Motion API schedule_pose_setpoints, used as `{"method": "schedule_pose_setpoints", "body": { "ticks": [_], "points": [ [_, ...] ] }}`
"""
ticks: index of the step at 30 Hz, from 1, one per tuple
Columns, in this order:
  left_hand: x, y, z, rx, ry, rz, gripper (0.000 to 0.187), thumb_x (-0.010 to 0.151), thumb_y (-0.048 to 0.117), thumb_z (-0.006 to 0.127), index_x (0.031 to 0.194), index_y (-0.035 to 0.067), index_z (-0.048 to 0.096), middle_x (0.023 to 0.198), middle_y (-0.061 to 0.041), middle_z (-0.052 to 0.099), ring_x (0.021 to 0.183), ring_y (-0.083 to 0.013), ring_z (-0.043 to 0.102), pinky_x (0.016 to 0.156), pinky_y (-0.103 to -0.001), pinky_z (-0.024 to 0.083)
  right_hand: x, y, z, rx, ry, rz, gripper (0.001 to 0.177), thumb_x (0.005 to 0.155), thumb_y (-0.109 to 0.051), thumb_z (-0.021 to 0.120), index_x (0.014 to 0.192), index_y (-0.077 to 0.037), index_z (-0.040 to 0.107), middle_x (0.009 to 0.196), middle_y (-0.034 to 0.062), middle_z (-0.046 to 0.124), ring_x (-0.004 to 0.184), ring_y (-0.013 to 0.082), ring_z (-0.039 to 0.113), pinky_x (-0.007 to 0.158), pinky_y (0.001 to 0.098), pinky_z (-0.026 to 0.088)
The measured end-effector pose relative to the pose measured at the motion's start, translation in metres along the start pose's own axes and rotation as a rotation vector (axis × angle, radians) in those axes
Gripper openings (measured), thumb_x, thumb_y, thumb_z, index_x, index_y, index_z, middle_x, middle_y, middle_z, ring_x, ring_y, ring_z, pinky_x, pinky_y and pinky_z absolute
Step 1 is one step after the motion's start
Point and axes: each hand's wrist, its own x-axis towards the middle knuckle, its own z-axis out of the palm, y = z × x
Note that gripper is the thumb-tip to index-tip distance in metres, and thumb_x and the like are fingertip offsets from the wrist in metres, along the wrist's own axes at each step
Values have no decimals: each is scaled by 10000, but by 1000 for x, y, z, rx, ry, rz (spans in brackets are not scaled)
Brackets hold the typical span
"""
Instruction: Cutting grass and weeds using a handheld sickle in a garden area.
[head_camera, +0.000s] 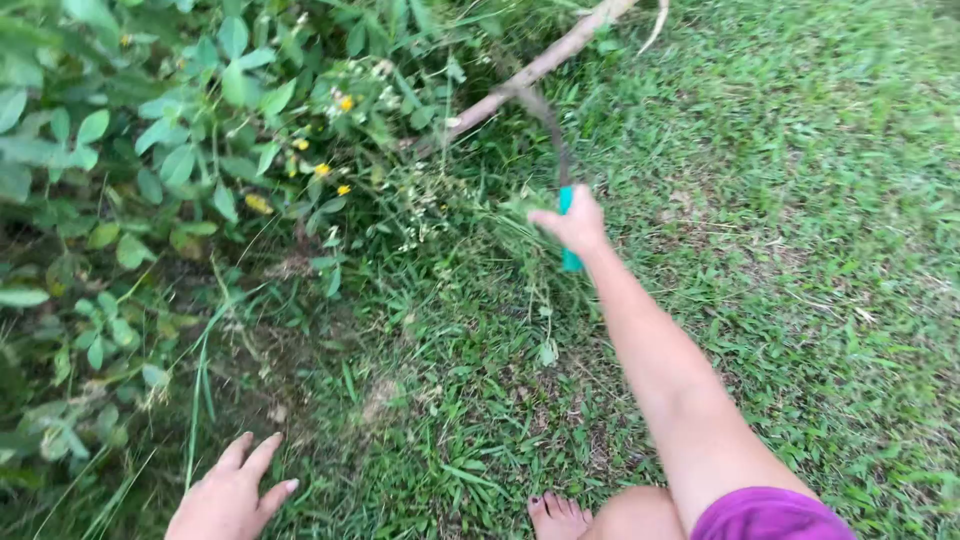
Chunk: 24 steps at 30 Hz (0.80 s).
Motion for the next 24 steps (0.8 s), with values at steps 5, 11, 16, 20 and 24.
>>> {"method": "schedule_pose_setpoints", "body": {
  "ticks": [5,11,16,20,24],
  "points": [
    [-52,-34,-4,182,-5,-38,733,891,615,615,1510,311,366,1519,-81,433,1331,-285,552,1073,-439,505,-10,-55,-43,268,109,-320,515,872,-279,883,1178,-70,525,1014,49,592,862,161,582,766,341,517],
    [-88,-72,38,309,-97,-23,658,912,513,673,1471,247,450,1435,-87,509,1343,-298,503,1091,-471,431,-98,-162,-28,787,-225,-604,220,1145,-81,656,1228,-84,452,1118,56,657,843,126,703,818,297,620],
    [-82,-96,99,331,-48,63,642,913,504,684,1440,191,493,1515,-148,434,1445,-376,363,1168,-548,312,-200,-211,29,179,-672,-622,225,976,-185,698,1078,-79,528,819,79,662,671,140,656,623,323,555],
    [-79,-121,160,258,-126,-2,663,978,514,600,1535,230,380,1658,-140,227,1544,-360,184,1225,-589,168,-260,-236,81,-352,-981,-837,433,862,-410,743,1120,-92,603,809,103,703,726,251,699,687,403,569],
    [-127,-190,223,184,-476,-332,751,1010,603,520,1634,298,235,1729,-112,96,1596,-307,89,1260,-571,49,-299,-231,124,-602,-1188,-877,474,877,-409,715,1212,-105,573,974,161,725,892,352,718,796,462,570]
  ]
}}
